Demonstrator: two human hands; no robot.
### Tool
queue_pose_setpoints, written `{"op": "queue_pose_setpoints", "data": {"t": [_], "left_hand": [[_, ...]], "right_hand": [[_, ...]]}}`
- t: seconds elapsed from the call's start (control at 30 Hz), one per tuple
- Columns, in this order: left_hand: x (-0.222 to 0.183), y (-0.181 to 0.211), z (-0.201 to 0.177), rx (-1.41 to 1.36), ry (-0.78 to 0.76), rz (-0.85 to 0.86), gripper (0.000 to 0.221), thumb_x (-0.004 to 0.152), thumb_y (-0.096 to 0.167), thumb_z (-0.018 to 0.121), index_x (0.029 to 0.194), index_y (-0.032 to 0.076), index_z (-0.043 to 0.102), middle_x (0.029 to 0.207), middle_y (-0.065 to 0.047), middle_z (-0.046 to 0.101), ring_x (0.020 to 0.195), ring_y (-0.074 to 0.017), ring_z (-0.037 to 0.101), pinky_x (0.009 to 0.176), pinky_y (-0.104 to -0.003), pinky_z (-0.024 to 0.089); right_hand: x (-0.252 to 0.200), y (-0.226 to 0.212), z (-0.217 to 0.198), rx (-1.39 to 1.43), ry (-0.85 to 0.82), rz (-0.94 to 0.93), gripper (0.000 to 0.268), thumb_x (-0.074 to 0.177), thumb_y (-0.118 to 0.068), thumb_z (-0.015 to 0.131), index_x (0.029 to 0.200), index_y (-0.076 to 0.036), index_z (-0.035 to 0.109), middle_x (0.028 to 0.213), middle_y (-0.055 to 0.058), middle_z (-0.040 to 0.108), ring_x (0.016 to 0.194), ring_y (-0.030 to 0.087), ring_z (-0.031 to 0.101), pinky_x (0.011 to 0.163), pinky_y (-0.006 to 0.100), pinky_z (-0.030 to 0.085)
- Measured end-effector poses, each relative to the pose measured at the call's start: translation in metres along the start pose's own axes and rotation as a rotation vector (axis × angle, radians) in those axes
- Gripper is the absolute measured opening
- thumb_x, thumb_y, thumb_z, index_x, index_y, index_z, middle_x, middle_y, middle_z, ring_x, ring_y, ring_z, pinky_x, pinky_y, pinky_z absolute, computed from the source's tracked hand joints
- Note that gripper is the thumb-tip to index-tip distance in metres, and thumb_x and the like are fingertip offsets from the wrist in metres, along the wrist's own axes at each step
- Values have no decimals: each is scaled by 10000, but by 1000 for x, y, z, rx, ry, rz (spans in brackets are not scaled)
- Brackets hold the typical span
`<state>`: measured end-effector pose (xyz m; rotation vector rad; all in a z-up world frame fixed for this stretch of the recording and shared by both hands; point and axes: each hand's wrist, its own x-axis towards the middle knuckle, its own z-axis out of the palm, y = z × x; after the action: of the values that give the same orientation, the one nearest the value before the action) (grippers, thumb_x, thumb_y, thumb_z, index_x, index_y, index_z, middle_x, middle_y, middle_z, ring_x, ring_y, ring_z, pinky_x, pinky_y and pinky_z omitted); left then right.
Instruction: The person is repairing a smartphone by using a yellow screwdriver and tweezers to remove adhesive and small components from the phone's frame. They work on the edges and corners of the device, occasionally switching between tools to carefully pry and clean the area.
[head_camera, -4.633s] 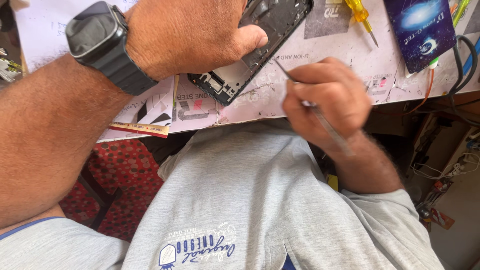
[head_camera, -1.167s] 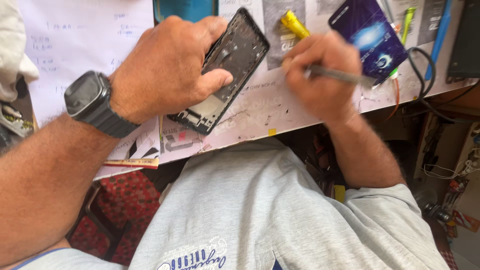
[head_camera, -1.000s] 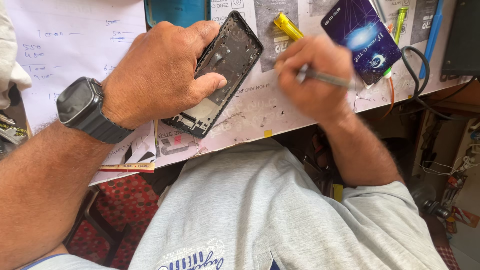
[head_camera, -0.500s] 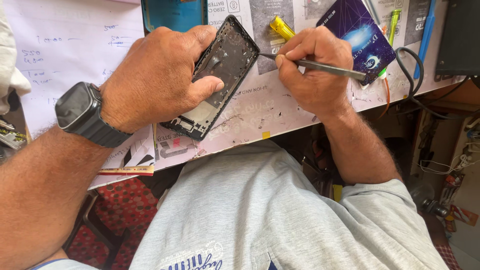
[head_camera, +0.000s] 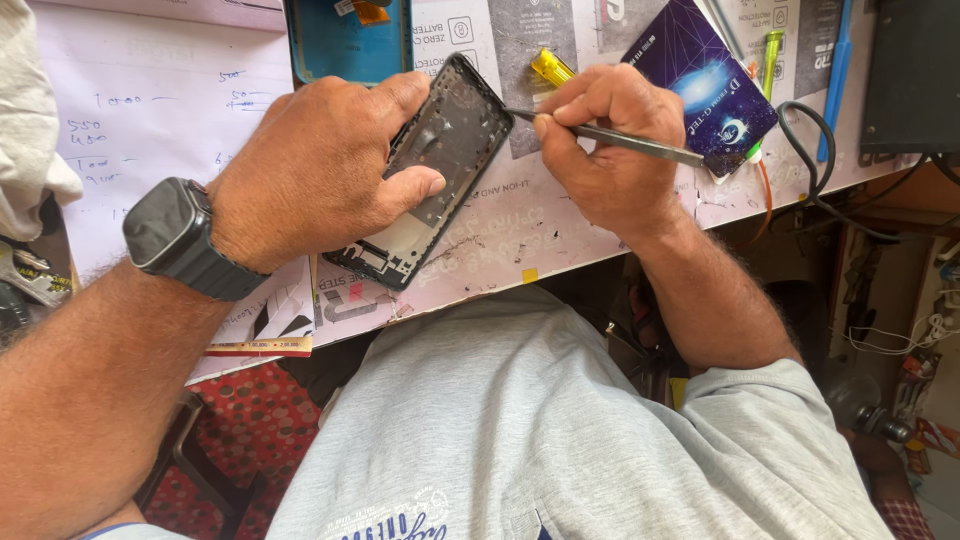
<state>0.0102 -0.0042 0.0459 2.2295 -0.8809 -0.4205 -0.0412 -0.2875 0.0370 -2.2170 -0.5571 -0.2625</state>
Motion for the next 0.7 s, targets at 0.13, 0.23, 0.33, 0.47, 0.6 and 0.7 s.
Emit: {"op": "queue_pose_setpoints", "data": {"t": [0.13,0.23,0.33,0.47,0.6,0.7], "left_hand": [[-3,1,0,18,93,111,602,818,304,809,1281,-28,612,789,-199,698,697,-378,697,610,-478,556],[-4,6,0,129,42,73,601,812,295,813,1285,-16,611,744,-195,693,684,-385,688,582,-489,540],[-8,15,1,167,92,128,631,801,345,851,1241,-35,603,760,-175,700,668,-372,686,569,-479,534],[-9,22,7,287,12,74,924,651,604,907,1202,-54,566,749,-160,685,648,-346,698,525,-448,540],[-9,24,5,321,-17,36,983,659,619,910,1258,-65,538,730,-150,678,626,-327,700,510,-439,545],[-11,23,7,317,57,88,976,647,599,911,1246,-77,541,742,-153,682,615,-328,696,497,-434,541]], "right_hand": [[-3,-2,-4,56,-13,22,218,972,90,746,953,-11,554,950,157,749,751,136,724,597,243,575],[-13,-14,-6,-12,-33,10,231,984,77,766,985,-11,553,957,160,742,806,180,743,678,280,597],[-16,-27,-13,-100,-72,-37,254,950,70,790,972,-15,552,958,161,725,812,225,745,703,314,596],[-13,-30,-9,-184,-65,-118,274,930,76,810,954,-15,552,961,154,729,843,263,728,686,345,571],[-12,-24,-7,-113,-14,-124,256,952,76,801,959,-10,560,972,168,733,799,241,741,679,333,583],[-16,-20,-8,-31,10,-90,223,960,79,791,963,-2,583,985,186,738,806,230,761,670,307,603]]}}
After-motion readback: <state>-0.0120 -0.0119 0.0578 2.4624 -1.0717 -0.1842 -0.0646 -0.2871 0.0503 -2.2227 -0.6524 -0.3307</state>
